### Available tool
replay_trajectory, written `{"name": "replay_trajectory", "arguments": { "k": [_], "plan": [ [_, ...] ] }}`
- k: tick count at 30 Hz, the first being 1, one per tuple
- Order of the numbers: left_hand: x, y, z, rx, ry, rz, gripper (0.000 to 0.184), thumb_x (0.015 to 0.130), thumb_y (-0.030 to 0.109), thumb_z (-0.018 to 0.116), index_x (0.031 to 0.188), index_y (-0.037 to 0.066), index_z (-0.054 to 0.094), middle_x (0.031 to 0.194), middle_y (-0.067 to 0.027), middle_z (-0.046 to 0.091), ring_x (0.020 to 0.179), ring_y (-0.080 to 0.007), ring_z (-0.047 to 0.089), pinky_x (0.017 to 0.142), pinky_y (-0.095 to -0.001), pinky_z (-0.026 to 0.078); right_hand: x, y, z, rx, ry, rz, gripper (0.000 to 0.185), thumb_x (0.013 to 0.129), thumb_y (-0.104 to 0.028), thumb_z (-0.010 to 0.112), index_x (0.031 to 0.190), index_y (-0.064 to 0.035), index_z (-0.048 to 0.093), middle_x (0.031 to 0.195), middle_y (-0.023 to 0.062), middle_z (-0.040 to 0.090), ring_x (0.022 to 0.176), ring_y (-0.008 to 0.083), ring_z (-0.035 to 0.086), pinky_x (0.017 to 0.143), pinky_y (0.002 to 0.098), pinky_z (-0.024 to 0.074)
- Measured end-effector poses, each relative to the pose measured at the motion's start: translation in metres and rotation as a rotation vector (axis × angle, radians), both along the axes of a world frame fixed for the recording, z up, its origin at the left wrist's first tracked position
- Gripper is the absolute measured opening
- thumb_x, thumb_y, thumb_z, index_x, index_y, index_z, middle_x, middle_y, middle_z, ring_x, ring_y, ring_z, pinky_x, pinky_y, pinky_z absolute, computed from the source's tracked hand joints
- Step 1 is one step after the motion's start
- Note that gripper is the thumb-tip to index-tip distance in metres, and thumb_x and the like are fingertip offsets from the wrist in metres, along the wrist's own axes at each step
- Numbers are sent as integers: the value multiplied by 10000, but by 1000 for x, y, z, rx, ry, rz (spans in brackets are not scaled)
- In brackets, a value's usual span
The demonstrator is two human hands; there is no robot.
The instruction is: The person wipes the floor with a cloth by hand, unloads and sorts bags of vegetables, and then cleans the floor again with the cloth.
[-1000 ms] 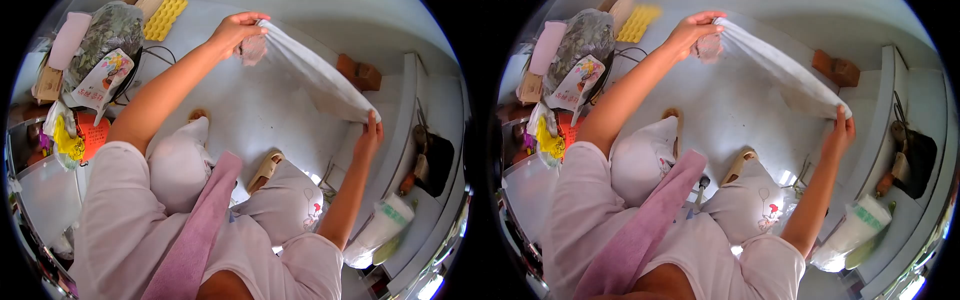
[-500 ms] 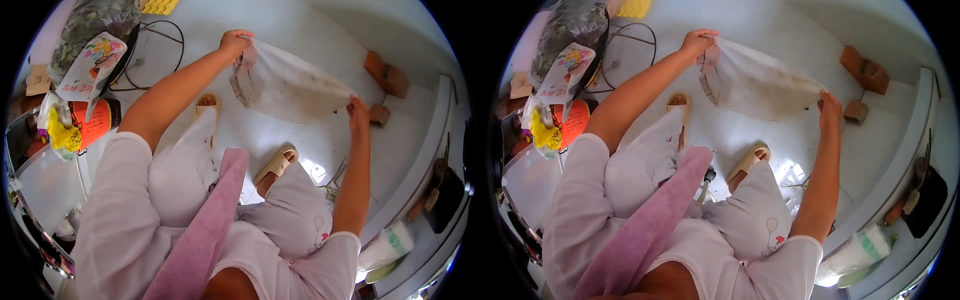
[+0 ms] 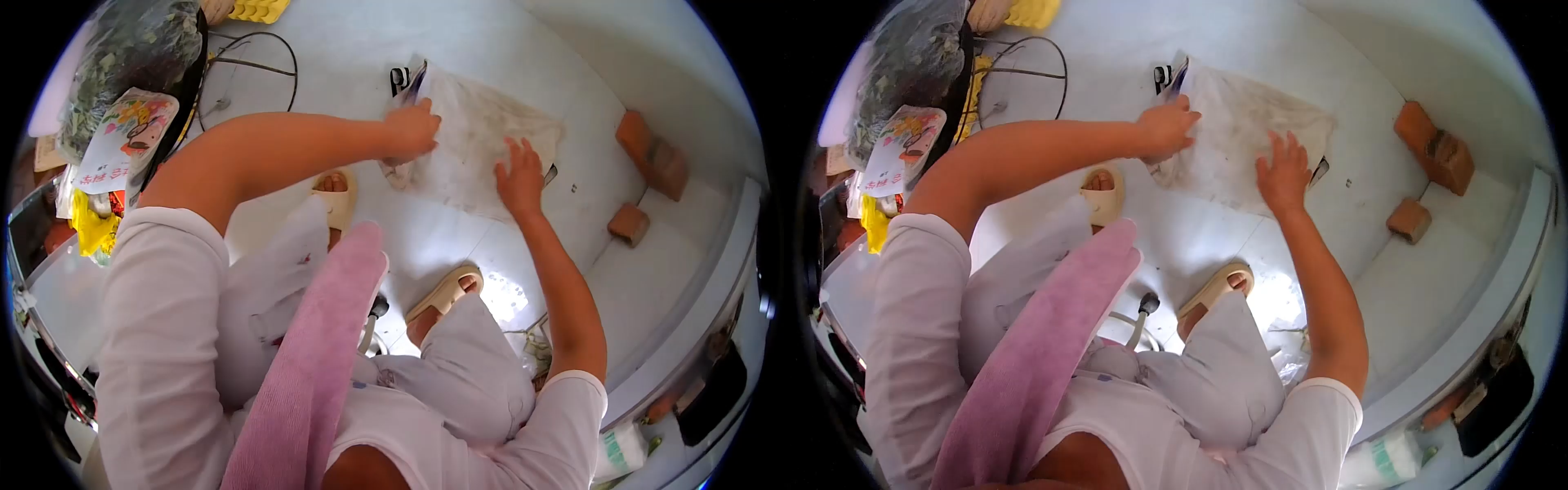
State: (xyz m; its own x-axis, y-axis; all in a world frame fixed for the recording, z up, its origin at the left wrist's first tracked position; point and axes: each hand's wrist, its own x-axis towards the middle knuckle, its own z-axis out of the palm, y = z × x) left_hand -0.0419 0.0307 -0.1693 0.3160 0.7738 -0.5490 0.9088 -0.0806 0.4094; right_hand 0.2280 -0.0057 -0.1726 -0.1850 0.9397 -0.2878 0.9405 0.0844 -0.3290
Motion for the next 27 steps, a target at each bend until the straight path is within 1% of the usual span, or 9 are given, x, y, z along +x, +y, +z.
{"name": "replay_trajectory", "arguments": {
  "k": [4, 7, 11, 14, 16, 17, 20, 22, 27],
  "plan": [
    [34, -21, -3, 245, 127, -180, 870, 884, 585, 655, 1558, 122, 358, 1611, -266, 210, 1284, -327, 447, 851, -378, 568, -20, -5, 6, -17, -126, 182, 687, 924, -474, 652, 1544, -369, 376, 1672, 159, 138, 1494, 534, 98, 1059, 811, 181],
    [40, -25, -48, 411, 149, -124, 936, 869, 643, 636, 1593, 156, 300, 1625, -266, 201, 1270, -332, 441, 825, -363, 569, -17, -12, -46, 84, -158, 83, 714, 912, -501, 654, 1553, -379, 363, 1684, 144, 114, 1497, 544, 72, 1081, 800, 149],
    [28, -32, -66, 465, 208, -53, 869, 889, 622, 605, 1576, 164, 334, 1637, -256, 194, 1270, -327, 448, 789, -360, 571, -40, -22, -88, 283, -48, 107, 743, 872, -401, 695, 1545, -305, 395, 1667, 133, 197, 1514, 477, 137, 1121, 742, 167],
    [3, -39, -74, 311, 126, 269, 802, 887, 429, 680, 1564, 147, 354, 1637, -228, 215, 1351, -358, 424, 909, -438, 543, -78, -6, -101, 278, 170, 269, 644, 860, -237, 672, 1480, -209, 500, 1591, 136, 374, 1487, 401, 294, 1149, 642, 254],
    [-26, -42, -79, 455, 262, 445, 748, 909, 390, 657, 1547, 123, 374, 1617, -241, 247, 1346, -401, 412, 945, -478, 516, -128, 28, -103, 421, 383, 328, 510, 855, -118, 626, 1364, -162, 621, 1488, 120, 521, 1425, 345, 431, 1139, 566, 344],
    [-39, -35, -86, 526, 315, 534, 721, 919, 370, 646, 1538, 111, 383, 1607, -247, 263, 1343, -423, 406, 964, -498, 503, -149, 48, -108, 455, 434, 398, 505, 848, -121, 633, 1352, -159, 622, 1488, 90, 524, 1431, 317, 426, 1148, 555, 337],
    [-45, 9, -107, 670, 429, 729, 673, 948, 408, 600, 1521, 112, 410, 1568, -269, 325, 1316, -481, 410, 936, -543, 507, -179, 124, -114, 439, 271, 493, 516, 892, -380, 659, 1393, -277, 590, 1562, 18, 443, 1507, 315, 271, 1222, 540, 182],
    [-37, 49, -114, 734, 462, 827, 676, 949, 419, 590, 1527, 119, 405, 1576, -267, 313, 1324, -469, 408, 927, -539, 513, -168, 166, -114, 434, 85, 449, 532, 967, -500, 528, 1481, -368, 494, 1623, -27, 355, 1530, 292, 223, 1237, 550, 116],
    [51, 134, -121, 770, 285, 604, 686, 952, 445, 563, 1540, 137, 392, 1597, -262, 283, 1345, -439, 404, 905, -528, 527, -55, 217, -123, 525, -76, 141, 531, 958, -532, 481, 1474, -409, 490, 1608, -38, 383, 1520, 285, 251, 1239, 556, 109]
  ]
}}
